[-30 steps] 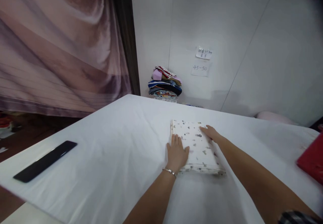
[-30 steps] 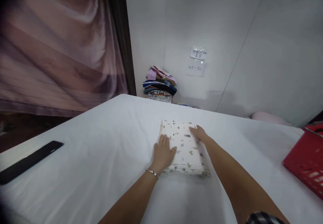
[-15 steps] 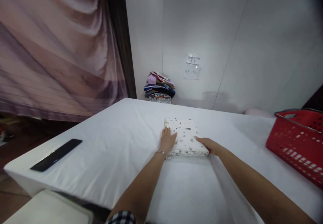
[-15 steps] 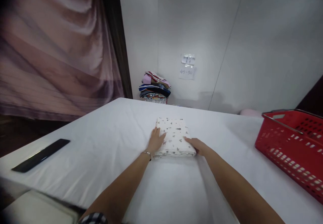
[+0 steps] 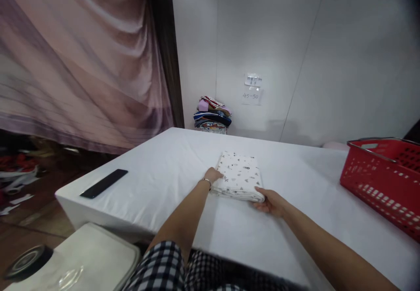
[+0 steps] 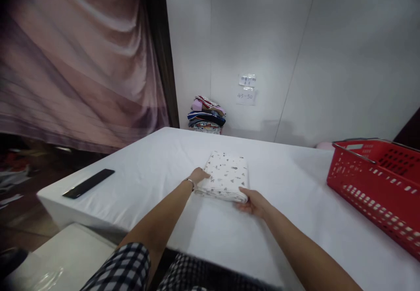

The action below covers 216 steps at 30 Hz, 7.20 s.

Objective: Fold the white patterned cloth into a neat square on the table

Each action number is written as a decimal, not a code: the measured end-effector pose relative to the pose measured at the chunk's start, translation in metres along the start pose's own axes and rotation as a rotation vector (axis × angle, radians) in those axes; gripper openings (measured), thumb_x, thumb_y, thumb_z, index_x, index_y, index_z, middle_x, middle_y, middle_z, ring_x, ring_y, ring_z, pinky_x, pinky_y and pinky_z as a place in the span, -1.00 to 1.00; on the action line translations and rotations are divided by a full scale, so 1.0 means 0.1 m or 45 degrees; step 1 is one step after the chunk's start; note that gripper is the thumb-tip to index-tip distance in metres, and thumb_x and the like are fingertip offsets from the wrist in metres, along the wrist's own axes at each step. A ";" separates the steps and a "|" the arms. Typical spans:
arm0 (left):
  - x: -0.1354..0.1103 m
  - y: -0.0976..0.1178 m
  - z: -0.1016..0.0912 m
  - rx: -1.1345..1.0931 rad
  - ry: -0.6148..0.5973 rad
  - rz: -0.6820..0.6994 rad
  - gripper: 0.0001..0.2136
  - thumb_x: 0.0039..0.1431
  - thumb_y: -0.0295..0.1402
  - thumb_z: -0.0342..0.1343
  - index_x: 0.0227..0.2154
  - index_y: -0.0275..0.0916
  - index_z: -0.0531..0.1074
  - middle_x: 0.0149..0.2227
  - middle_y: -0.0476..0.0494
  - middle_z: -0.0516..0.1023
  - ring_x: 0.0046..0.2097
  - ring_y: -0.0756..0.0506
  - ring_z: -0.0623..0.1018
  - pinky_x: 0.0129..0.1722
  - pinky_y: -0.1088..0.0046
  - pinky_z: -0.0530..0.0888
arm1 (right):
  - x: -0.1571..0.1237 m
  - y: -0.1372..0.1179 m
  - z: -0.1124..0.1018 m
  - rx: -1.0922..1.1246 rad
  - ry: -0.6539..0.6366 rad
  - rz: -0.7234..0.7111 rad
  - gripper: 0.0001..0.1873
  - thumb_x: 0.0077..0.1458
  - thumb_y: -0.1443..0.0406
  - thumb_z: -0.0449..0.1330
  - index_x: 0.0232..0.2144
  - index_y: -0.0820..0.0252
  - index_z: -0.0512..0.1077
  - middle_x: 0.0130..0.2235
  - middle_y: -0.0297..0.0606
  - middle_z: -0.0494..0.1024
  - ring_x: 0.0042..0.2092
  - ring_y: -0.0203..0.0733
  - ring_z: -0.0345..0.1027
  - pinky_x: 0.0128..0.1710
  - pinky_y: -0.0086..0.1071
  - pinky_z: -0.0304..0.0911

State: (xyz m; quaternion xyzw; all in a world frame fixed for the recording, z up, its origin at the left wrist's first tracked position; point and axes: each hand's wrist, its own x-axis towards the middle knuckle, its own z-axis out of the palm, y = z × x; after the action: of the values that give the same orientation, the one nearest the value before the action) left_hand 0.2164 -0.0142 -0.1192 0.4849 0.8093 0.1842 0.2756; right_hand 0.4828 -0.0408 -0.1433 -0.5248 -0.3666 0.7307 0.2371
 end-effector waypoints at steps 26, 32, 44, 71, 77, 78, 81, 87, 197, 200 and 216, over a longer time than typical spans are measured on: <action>-0.01 -0.52 -0.30 -0.224 -0.220 0.095 -0.59 0.06 0.00 0.04 -0.35 -0.30 0.50 -0.17 -0.26 0.59 -0.12 -0.22 0.55 -0.22 0.38 0.45 | 0.85 -0.78 -0.36 -1.298 0.519 -0.542 -0.54 0.13 0.16 0.08 0.02 0.27 0.40 0.09 -0.08 0.42 0.11 -0.07 0.28 0.08 -0.30 0.16; 0.13 -0.53 -0.34 -0.140 -0.235 0.168 -0.55 0.00 0.02 0.07 -0.32 -0.32 0.51 -0.21 -0.24 0.60 -0.17 -0.21 0.55 -0.24 0.40 0.42 | 1.00 -0.92 -0.41 -1.330 0.300 -0.331 -0.50 -0.07 0.10 0.27 -0.09 0.24 0.46 -0.01 -0.03 0.49 -0.06 0.00 0.41 -0.15 -0.29 0.33; 1.28 0.62 -0.25 0.396 -0.255 0.663 -0.52 -0.04 -0.09 0.17 -0.05 -0.18 0.44 0.03 -0.21 0.48 0.03 -0.23 0.47 -0.02 0.36 0.36 | 0.12 -0.31 -0.58 -0.589 0.012 -0.103 -0.51 -0.10 -0.01 0.29 -0.23 0.22 0.41 -0.24 -0.12 0.53 -0.32 -0.21 0.40 -0.43 -0.43 0.32; 0.67 0.08 0.29 0.498 0.068 0.524 -0.23 0.15 0.15 -0.29 0.29 -0.28 -0.06 0.36 -0.26 -0.17 0.36 -0.26 -0.20 0.27 0.05 -0.15 | 1.24 -0.51 0.02 -1.973 0.573 -0.722 -0.26 0.22 -0.04 -0.22 0.28 0.30 0.00 0.35 -0.09 -0.12 0.35 -0.02 -0.37 0.26 -0.08 -0.36; 0.62 0.16 0.17 0.409 -0.012 0.499 -0.27 0.16 0.12 -0.27 0.27 -0.25 -0.03 0.36 -0.24 -0.15 0.36 -0.25 -0.18 0.26 0.05 -0.11 | 1.27 -0.49 0.00 -1.980 0.576 -0.737 -0.26 0.22 -0.06 -0.24 0.28 0.27 0.00 0.35 -0.11 -0.12 0.35 -0.03 -0.36 0.26 -0.09 -0.39; 0.58 0.17 0.14 0.398 -0.025 0.499 -0.28 0.16 0.12 -0.27 0.27 -0.24 -0.02 0.36 -0.24 -0.15 0.36 -0.25 -0.17 0.26 0.04 -0.11 | 1.27 -0.49 0.00 -1.981 0.574 -0.731 -0.26 0.22 -0.06 -0.24 0.28 0.27 0.00 0.35 -0.12 -0.12 0.35 -0.03 -0.36 0.26 -0.09 -0.38; 0.36 0.11 0.11 0.432 0.012 0.578 -0.28 0.16 0.13 -0.25 0.26 -0.25 0.01 0.35 -0.25 -0.13 0.36 -0.25 -0.18 0.27 0.05 -0.17 | 1.25 -0.50 0.00 -1.985 0.568 -0.722 -0.25 0.22 -0.05 -0.24 0.28 0.29 -0.01 0.35 -0.11 -0.13 0.35 -0.03 -0.37 0.26 -0.09 -0.36; 0.03 -0.29 0.27 0.465 0.107 0.601 -0.31 0.17 0.12 -0.22 0.25 -0.21 0.05 0.35 -0.24 -0.09 0.35 -0.23 -0.10 0.27 0.02 -0.15 | 1.23 -0.52 0.02 -1.989 0.549 -0.698 -0.26 0.22 -0.02 -0.23 0.29 0.33 -0.03 0.36 -0.09 -0.16 0.35 -0.01 -0.38 0.25 -0.07 -0.33; 0.16 -0.21 0.06 0.460 0.339 0.046 -0.39 0.25 0.01 -0.36 -0.09 -0.33 0.45 0.00 -0.43 0.44 0.03 -0.32 0.41 -0.03 0.09 0.30 | 0.14 0.28 -0.42 -1.152 0.740 -0.800 -0.35 0.10 -0.07 -0.06 0.14 0.11 0.23 -0.03 -0.19 0.42 -0.18 -0.08 0.33 -0.09 -0.19 0.22; 0.20 -0.19 0.05 0.451 0.350 0.023 -0.36 0.22 0.06 -0.34 -0.07 -0.37 0.43 0.00 -0.46 0.43 0.03 -0.34 0.41 -0.03 0.09 0.30 | 0.14 0.27 -0.42 -1.151 0.730 -0.786 -0.35 0.10 -0.07 -0.06 0.14 0.11 0.23 -0.03 -0.20 0.42 -0.19 -0.08 0.33 -0.09 -0.19 0.22; 0.28 -0.03 0.02 0.467 0.445 0.204 -0.57 0.27 -0.13 -0.22 0.03 -0.28 0.29 0.13 -0.34 0.34 0.14 -0.21 0.32 0.06 0.21 0.23 | 0.16 0.25 -0.44 -1.156 0.706 -0.769 -0.38 0.10 -0.06 -0.05 0.12 0.07 0.25 -0.10 -0.23 0.44 -0.24 -0.12 0.33 -0.17 -0.23 0.24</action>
State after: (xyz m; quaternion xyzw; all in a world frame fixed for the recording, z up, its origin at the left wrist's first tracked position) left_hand 0.2050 0.0095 -0.1300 0.5500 0.8236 0.1366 0.0237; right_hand 0.5203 -0.0321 -0.1803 -0.6169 -0.6988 0.2380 0.2730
